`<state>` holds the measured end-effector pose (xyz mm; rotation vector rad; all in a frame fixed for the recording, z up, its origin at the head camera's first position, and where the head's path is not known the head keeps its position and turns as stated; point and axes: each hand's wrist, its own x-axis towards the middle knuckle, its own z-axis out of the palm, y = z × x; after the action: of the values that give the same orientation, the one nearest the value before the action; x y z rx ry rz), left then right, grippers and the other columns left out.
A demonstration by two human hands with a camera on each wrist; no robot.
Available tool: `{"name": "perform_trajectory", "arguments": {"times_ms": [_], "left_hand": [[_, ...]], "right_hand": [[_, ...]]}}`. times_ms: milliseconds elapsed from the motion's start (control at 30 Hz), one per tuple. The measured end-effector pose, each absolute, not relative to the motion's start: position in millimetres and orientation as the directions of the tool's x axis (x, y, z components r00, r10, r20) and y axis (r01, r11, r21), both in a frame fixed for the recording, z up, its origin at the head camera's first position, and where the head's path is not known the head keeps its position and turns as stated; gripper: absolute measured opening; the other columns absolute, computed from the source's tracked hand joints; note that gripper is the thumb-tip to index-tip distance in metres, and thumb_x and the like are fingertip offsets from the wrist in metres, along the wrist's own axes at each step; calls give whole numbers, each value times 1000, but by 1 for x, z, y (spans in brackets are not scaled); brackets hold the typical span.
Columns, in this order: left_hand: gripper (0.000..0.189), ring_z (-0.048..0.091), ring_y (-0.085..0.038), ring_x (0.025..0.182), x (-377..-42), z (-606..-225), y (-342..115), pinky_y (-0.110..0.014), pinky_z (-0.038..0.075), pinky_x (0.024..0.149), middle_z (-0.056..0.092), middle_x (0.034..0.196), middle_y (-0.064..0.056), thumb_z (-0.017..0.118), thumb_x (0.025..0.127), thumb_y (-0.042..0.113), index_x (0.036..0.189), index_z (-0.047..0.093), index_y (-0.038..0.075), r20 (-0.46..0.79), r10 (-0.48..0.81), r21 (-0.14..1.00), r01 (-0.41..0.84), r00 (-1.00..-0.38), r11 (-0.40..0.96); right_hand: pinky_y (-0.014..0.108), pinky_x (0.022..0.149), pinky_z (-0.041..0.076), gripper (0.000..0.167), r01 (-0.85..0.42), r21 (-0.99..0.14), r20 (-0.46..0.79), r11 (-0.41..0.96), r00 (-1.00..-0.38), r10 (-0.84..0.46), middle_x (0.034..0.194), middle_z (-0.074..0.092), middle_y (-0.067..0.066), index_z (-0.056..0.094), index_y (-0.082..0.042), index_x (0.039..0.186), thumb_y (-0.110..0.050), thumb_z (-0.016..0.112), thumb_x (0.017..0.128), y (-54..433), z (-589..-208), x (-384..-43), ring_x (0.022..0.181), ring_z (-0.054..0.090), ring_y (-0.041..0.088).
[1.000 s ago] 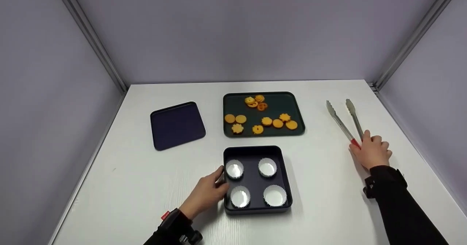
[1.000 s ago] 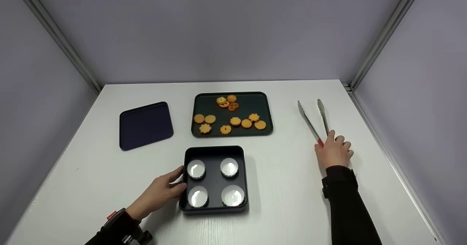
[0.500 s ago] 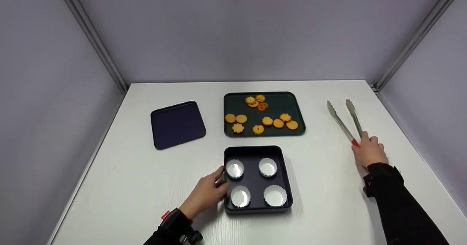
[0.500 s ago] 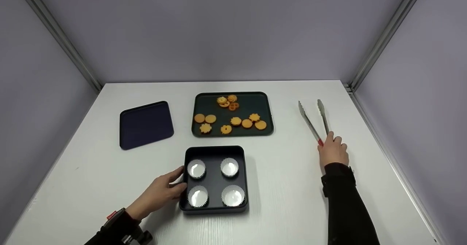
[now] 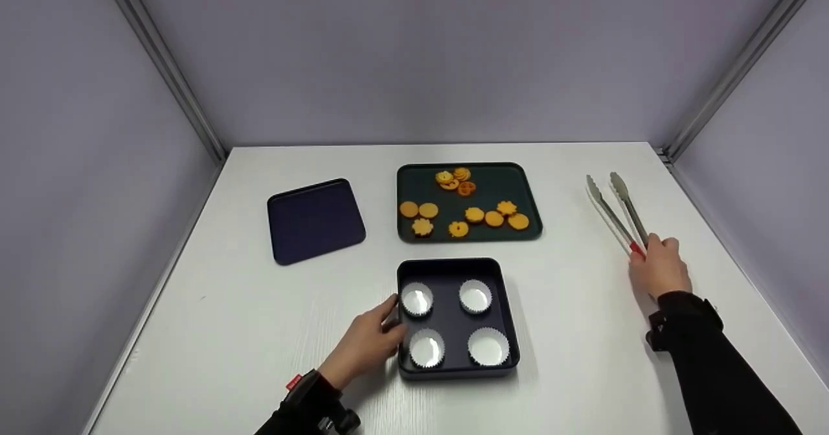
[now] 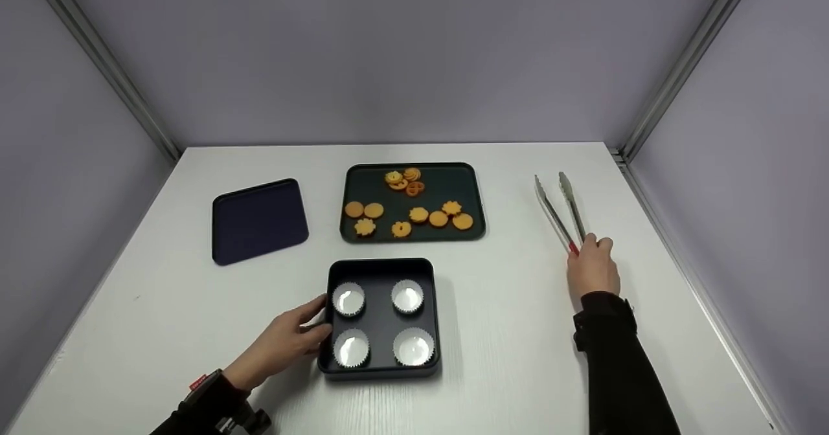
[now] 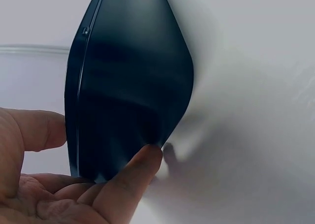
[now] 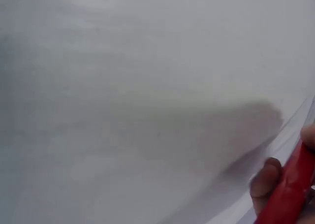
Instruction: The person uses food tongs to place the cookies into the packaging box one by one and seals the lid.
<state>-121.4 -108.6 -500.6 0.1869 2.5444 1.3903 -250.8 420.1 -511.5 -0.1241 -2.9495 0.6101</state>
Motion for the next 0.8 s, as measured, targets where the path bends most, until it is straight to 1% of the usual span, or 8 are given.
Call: {"name": "perform_trajectory", "arguments": {"times_ms": [100,200,300,400,500,633,700,800], "left_hand": [[68,57,-32,123,-121,-501,-109,-52,46,106,47,153,-25,64,96,22,155,39,-2,-141,218,842,-1,-966,539],[68,52,-37,133,-121,-502,-109,-54,42,111,47,153,-25,63,96,22,155,39,-3,-137,219,844,2,-966,536],[68,49,-40,136,-121,-502,-109,-55,42,111,47,153,-26,63,97,22,154,40,-3,-131,219,845,6,-967,534],[67,49,-41,136,-120,-503,-109,-54,43,111,46,153,-26,63,98,22,154,39,-4,-134,222,848,3,-966,530],[67,51,-40,135,-120,-503,-109,-54,44,109,45,153,-27,63,99,23,155,38,-4,-142,229,853,-2,-963,521],[67,56,-36,128,-120,-503,-109,-49,48,104,43,154,-28,62,100,22,156,36,-4,-161,241,863,-18,-957,505],[67,57,-34,127,-119,-503,-109,-48,49,102,43,154,-28,62,100,22,156,36,-5,-162,243,866,-19,-956,500],[66,53,-37,132,-119,-503,-109,-49,47,104,44,153,-29,61,101,22,155,36,-5,-155,240,864,-14,-958,504]], "right_hand": [[66,72,48,45,24,-414,193,910,-975,113,117,41,42,45,18,130,-16,54,102,417,-507,-251,85,56,58],[66,71,48,39,-38,-417,290,908,-953,93,107,49,37,51,15,123,-15,60,99,411,-501,-251,83,57,54],[65,70,48,40,-121,-415,354,902,-935,38,97,57,34,53,14,124,-14,64,98,402,-491,-251,83,59,51],[61,69,48,40,-216,-389,390,896,-919,-53,91,61,30,56,13,124,-14,68,97,389,-480,-247,80,60,47],[60,69,49,41,-290,-348,393,892,-908,-141,92,63,28,57,12,125,-14,71,97,376,-471,-241,80,61,45],[58,70,52,40,-343,-321,336,883,-913,-232,92,67,25,60,10,124,-16,73,96,361,-462,-234,80,64,41],[53,66,52,34,-361,-310,302,880,-915,-269,86,67,18,63,5,118,-17,74,95,355,-459,-232,74,62,35],[42,59,47,21,-380,-290,256,879,-915,-311,75,62,6,64,-3,105,-20,74,95,346,-454,-231,65,55,25]]}}
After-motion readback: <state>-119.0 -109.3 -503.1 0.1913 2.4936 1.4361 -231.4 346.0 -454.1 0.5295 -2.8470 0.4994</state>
